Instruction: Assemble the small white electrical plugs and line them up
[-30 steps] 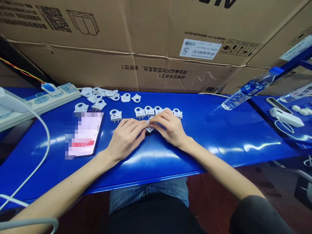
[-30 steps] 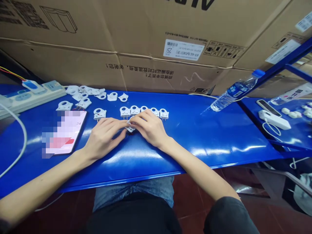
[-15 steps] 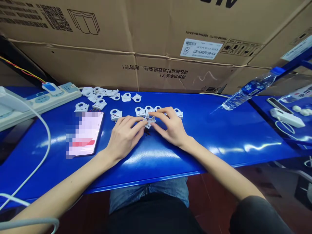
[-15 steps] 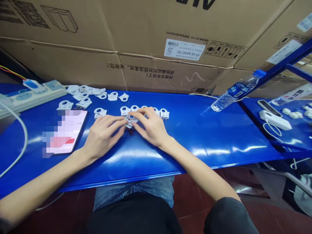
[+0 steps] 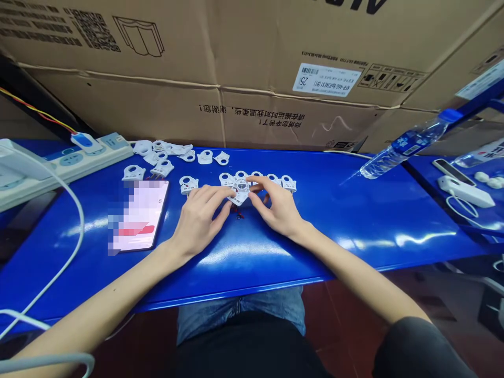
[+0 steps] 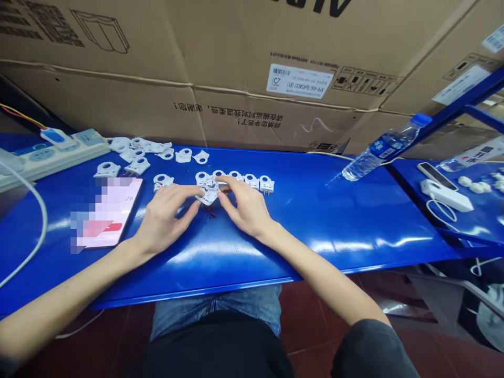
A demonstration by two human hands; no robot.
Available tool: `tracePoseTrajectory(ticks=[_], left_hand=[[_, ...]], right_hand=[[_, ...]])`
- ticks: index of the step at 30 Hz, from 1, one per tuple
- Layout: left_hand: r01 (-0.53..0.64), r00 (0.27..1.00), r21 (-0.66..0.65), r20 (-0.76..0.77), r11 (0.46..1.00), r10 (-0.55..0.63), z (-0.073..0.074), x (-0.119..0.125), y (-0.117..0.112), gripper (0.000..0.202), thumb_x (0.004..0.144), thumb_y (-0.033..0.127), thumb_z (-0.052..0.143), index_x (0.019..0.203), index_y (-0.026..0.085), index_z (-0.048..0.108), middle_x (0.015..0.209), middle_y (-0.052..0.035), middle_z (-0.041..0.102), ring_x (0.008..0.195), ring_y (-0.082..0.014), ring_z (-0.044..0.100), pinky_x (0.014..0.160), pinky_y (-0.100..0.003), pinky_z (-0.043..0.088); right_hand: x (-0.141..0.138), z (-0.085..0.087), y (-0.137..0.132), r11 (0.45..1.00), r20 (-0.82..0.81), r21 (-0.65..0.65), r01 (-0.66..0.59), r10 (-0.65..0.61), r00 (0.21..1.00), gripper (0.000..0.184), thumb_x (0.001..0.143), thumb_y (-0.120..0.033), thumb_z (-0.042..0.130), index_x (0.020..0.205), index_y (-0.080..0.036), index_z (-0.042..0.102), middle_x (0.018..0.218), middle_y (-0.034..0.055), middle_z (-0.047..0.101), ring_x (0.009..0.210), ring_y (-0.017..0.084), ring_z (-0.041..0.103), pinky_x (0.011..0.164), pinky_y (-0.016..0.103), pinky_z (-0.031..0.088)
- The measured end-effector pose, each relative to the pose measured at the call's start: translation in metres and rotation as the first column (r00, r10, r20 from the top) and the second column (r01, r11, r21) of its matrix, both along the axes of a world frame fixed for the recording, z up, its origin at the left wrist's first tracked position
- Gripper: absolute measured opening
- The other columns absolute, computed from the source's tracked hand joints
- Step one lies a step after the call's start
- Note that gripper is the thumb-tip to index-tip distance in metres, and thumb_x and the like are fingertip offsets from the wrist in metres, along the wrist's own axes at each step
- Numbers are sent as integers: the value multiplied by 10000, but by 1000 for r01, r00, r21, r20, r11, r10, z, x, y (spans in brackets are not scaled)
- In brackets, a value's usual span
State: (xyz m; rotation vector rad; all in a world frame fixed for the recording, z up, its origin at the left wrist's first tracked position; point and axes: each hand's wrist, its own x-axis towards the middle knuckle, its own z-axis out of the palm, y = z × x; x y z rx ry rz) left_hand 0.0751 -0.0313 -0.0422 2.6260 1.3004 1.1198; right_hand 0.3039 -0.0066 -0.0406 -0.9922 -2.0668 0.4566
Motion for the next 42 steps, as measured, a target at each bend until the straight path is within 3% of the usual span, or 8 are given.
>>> tracePoseTrajectory(ticks=[5, 9, 23, 29, 33, 37, 42], left_hand=[[-79, 997, 34, -16, 996, 79, 0, 0, -1, 198, 1015, 225, 580, 1188, 223, 675, 1129, -92, 639, 1037, -234, 635, 899, -398, 532], [-99, 991, 127, -79, 987, 109, 0, -1, -1, 190, 1009, 233, 603, 1173, 237, 699, 1027, -68, 573, 952, -217, 589, 833, -372, 515], [-80, 982, 288, -143, 954, 125, 0, -1, -1, 251, 996, 181, 621, 1202, 280, 725, 950, -54, 652, 873, -205, 592, 798, -369, 475], [-49, 985, 266, -150, 963, 92, 2, -3, -1, 224, 988, 201, 643, 1158, 301, 748, 992, -60, 691, 915, -229, 603, 831, -397, 454], [-172, 976, 169, -103, 971, 191, 6, -8, 2, 213, 999, 271, 618, 1166, 297, 748, 1049, -88, 687, 960, -266, 604, 867, -444, 453], [-326, 936, 164, -84, 931, 343, 5, -16, 9, 213, 1004, 319, 591, 1139, 249, 740, 1056, -121, 671, 1001, -320, 589, 861, -484, 441], [-354, 913, 210, -133, 911, 385, -1, -26, 18, 178, 1001, 311, 581, 1081, 231, 718, 1007, -104, 648, 983, -314, 595, 806, -446, 434]], right_hand=[[-1, 0, 0, 998, -76, -61, 0, -5, 997, 268, 1039, -298, 596, 1298, -230, 612, 1087, 57, 770, 987, 202, 752, 760, 311, 582], [-1, 0, -1, 998, -75, -67, 2, -7, 997, 264, 1036, -303, 599, 1290, -236, 618, 1059, 45, 772, 948, 190, 752, 734, 297, 574], [-2, 0, -1, 997, -74, -80, 15, -20, 997, 269, 1028, -314, 599, 1286, -239, 614, 1054, 50, 777, 940, 194, 757, 732, 301, 582], [-2, 0, -1, 997, -70, -79, 5, -10, 997, 258, 1030, -304, 597, 1278, -237, 625, 1073, 52, 780, 936, 191, 753, 747, 309, 581], [-2, 1, -1, 997, -51, -76, -2, -2, 999, 279, 1045, -281, 558, 1314, -238, 620, 1135, 66, 780, 1024, 206, 747, 812, 333, 590], [-2, 1, -2, 999, 42, 27, 17, -18, 999, 274, 1053, -255, 531, 1299, -246, 650, 1178, 80, 763, 1086, 238, 706, 940, 415, 584], [-3, 1, -2, 994, 213, 105, -4, -19, 977, 241, 1059, -241, 523, 1228, -232, 695, 1175, 94, 741, 1120, 259, 652, 956, 425, 562]])
